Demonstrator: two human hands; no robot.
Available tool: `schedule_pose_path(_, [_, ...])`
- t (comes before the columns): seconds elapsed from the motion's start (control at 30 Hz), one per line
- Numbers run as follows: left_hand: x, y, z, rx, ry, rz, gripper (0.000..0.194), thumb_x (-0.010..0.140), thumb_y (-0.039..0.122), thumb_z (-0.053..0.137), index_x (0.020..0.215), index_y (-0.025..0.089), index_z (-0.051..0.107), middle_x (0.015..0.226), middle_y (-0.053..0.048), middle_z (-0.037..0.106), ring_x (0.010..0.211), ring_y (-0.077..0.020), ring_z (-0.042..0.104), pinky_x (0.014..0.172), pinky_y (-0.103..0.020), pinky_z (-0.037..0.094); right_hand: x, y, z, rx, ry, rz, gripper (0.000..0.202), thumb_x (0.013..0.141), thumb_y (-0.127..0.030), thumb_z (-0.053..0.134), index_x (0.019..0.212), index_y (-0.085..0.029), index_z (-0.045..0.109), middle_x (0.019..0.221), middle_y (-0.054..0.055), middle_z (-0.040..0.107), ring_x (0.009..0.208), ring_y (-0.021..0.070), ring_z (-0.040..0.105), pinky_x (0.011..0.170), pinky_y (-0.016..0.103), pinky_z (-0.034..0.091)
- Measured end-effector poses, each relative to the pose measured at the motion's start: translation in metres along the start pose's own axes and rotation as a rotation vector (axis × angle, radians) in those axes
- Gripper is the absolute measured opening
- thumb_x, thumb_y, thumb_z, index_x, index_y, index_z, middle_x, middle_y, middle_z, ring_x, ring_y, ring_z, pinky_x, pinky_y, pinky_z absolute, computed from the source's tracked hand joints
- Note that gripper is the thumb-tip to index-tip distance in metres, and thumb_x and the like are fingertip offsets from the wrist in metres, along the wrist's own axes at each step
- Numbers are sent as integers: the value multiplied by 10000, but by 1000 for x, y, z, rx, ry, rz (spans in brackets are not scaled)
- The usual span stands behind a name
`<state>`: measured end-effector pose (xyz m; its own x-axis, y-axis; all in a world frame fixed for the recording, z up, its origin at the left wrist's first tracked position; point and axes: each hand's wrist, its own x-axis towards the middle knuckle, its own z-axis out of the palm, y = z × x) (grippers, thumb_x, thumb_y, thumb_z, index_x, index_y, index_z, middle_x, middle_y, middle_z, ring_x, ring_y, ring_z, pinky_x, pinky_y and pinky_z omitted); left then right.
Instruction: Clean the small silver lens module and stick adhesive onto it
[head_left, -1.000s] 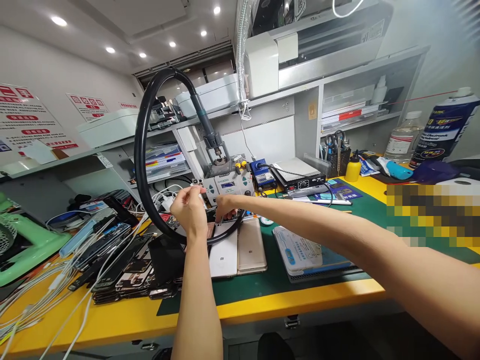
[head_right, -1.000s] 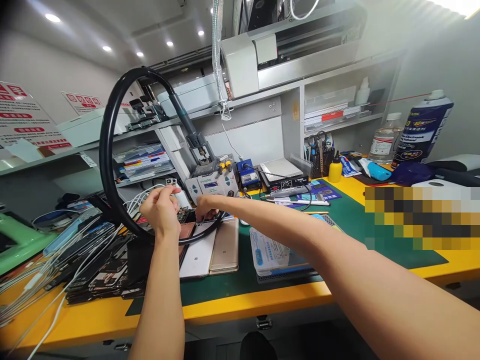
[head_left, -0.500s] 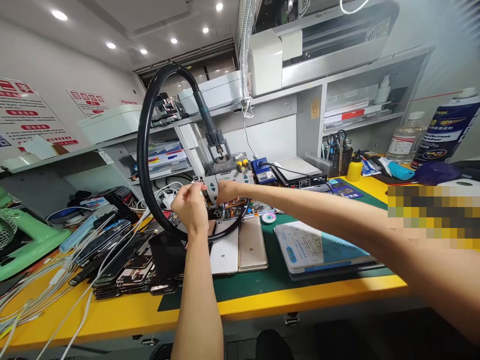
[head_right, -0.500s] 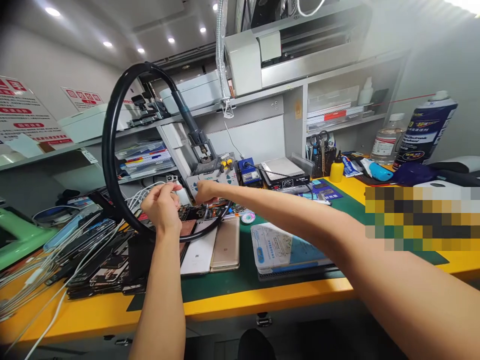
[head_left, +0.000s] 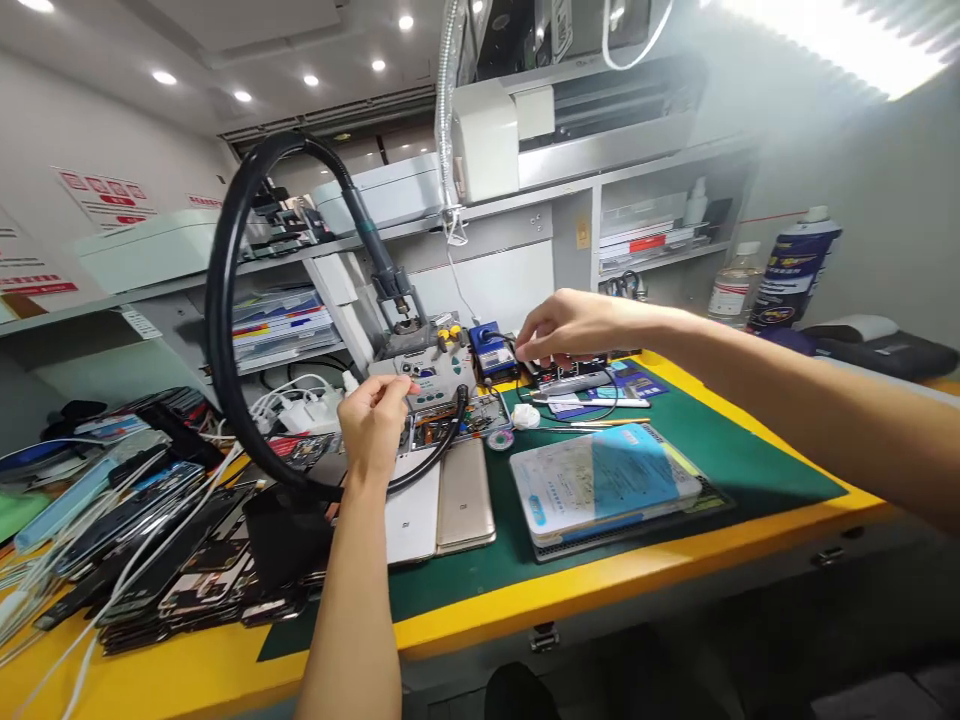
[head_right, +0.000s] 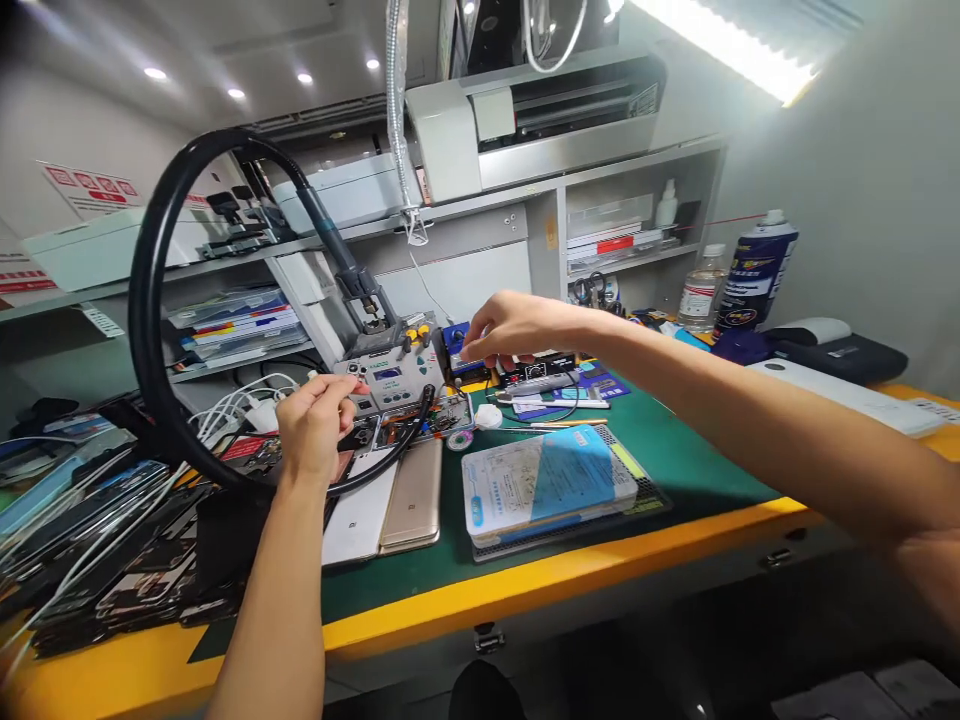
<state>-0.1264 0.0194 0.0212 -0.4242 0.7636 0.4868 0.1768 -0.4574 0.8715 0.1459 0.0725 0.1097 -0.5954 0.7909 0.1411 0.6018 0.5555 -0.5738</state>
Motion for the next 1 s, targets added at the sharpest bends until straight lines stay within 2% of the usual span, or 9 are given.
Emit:
schedule_pose_path(0.1, [-12,4,13,13,-171,-29,179,714,314,728,717,136,710,670,-42,682,422,-65,382,380,-212,236,-28,36,-20,171,50,76,255,790,-449,749,843,-201,759,683,52,674,498,137,552,399,262,368])
schedule_pose_path(0.17, [-17,5,18,22,-205,-14,180,711,312,747,732,135,719,675,-48,688,432,-69,394,388,-214,257,-41,60,-21,319,67,89,282,759,-467,775,803,-190,750,620,40,623,469,126,512,396,257,338])
schedule_pose_path(0.23, [-17,5,19,12,-158,24,177,723,312,744,748,140,710,687,-41,687,436,-64,395,394,-210,260,-48,83,-14,421,162,78,315,714,-479,801,770,-175,737,581,25,588,439,112,465,396,257,321])
schedule_pose_path(0.27, [-15,5,17,0,-106,49,174,737,314,730,760,144,698,689,-31,680,436,-60,393,396,-205,253,-50,93,-8,440,278,63,331,698,-481,806,752,-164,728,547,14,564,426,108,439,394,258,311])
schedule_pose_path(0.4, [-4,2,8,-18,80,110,171,763,315,689,788,150,653,663,6,634,405,-42,357,383,-188,221,-52,122,16,450,553,48,350,777,-488,673,641,-170,619,431,-62,384,395,85,302,404,255,243])
schedule_pose_path(0.53, [3,0,2,14,125,125,185,744,316,691,783,143,639,668,0,638,390,-40,360,374,-185,215,-54,134,30,366,777,31,410,724,-338,642,431,-210,385,433,-62,291,450,82,271,464,261,205])
schedule_pose_path(0.67, [2,-2,4,48,97,123,183,754,326,669,770,153,610,668,10,626,393,-40,360,377,-184,212,-59,133,37,312,870,18,402,649,-256,559,412,-233,235,460,-61,206,475,82,213,489,270,152])
schedule_pose_path(0.8, [-11,-3,19,113,-100,78,170,774,321,666,776,155,627,688,-6,645,421,-47,377,403,-188,253,-61,131,37,327,850,46,329,645,-276,501,403,-231,284,450,-51,238,460,92,245,477,266,181])
schedule_pose_path(1.0, [-51,12,70,301,-629,11,227,805,360,687,718,152,714,634,-43,679,488,-106,464,468,-227,361,-59,136,36,327,756,102,258,627,-307,495,399,-206,428,431,-37,300,472,124,341,471,263,248])
